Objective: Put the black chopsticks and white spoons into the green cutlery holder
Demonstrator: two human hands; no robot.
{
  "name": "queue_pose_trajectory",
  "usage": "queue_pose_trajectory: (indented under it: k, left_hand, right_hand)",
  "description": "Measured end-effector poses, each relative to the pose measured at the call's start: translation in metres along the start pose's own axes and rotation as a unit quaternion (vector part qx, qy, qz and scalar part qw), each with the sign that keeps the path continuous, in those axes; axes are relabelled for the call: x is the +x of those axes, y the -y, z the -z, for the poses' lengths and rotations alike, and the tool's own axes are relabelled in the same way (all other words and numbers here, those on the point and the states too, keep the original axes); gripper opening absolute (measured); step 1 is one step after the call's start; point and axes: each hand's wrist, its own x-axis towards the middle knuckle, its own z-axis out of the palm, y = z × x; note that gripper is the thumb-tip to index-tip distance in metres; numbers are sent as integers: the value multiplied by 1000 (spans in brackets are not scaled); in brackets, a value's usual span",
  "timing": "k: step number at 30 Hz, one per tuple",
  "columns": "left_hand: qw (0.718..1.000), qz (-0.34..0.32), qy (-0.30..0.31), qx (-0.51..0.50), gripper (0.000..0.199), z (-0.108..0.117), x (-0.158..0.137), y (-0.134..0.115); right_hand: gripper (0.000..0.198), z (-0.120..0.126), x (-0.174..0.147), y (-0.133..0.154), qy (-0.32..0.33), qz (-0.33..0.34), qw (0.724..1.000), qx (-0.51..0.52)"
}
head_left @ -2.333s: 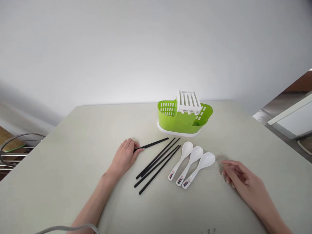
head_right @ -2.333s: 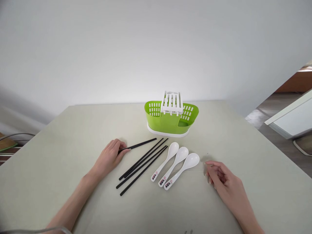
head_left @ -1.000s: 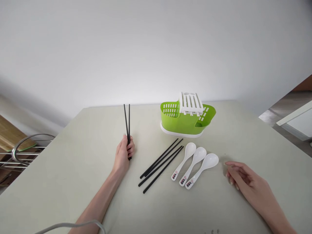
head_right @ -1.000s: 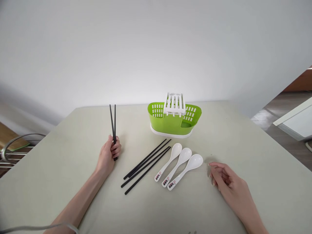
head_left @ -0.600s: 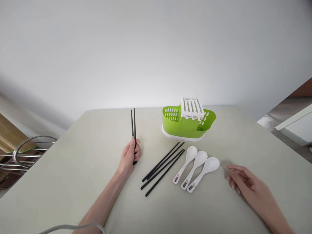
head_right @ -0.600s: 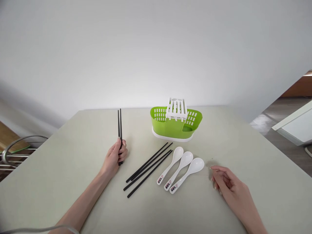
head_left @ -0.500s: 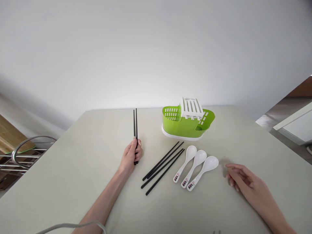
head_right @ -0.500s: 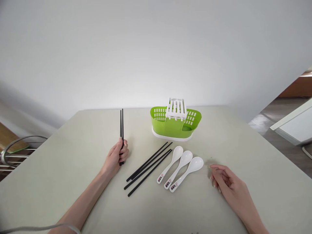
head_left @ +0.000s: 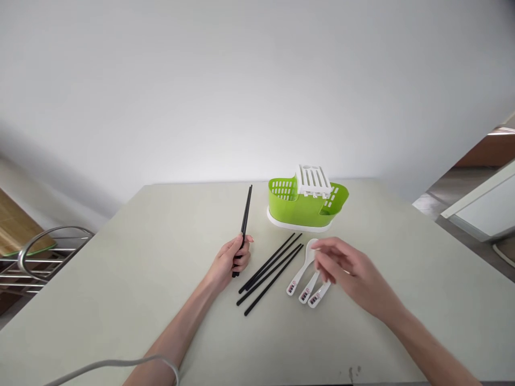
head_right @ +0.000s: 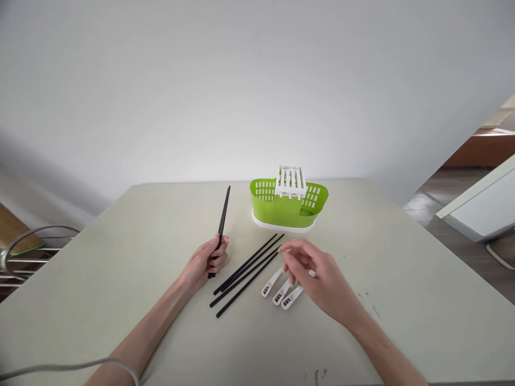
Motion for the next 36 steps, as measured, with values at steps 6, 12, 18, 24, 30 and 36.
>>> queue_pose_trajectory:
  k: [6, 12, 18, 24, 30, 36]
  left_hand:
    - [997, 16, 71, -23, 40, 5, -1, 4]
    - [990, 41, 135, -11, 39, 10, -3, 6]
    - [986, 63, 157, -8, 41, 12, -3, 5]
    - [984, 58, 154, -64, 36, 14, 0, 10]
    - [985, 23, 143, -98, 38, 16, 2, 14]
    - [983, 14, 145, -110, 43, 18, 0, 15]
  right_hand:
    - [50, -47, 50, 18, 76, 7, 996, 36]
    - [49, -62, 91, 33, 59, 18, 997, 48]
    - [52, -60, 109, 42, 8, 118, 992, -35]
    - [53, -38, 111, 53, -34, 149, 987, -40]
    - [54, -13, 113, 74, -54, 177, 982, -32]
    - [51, -10, 113, 80, -38, 182, 982, -30]
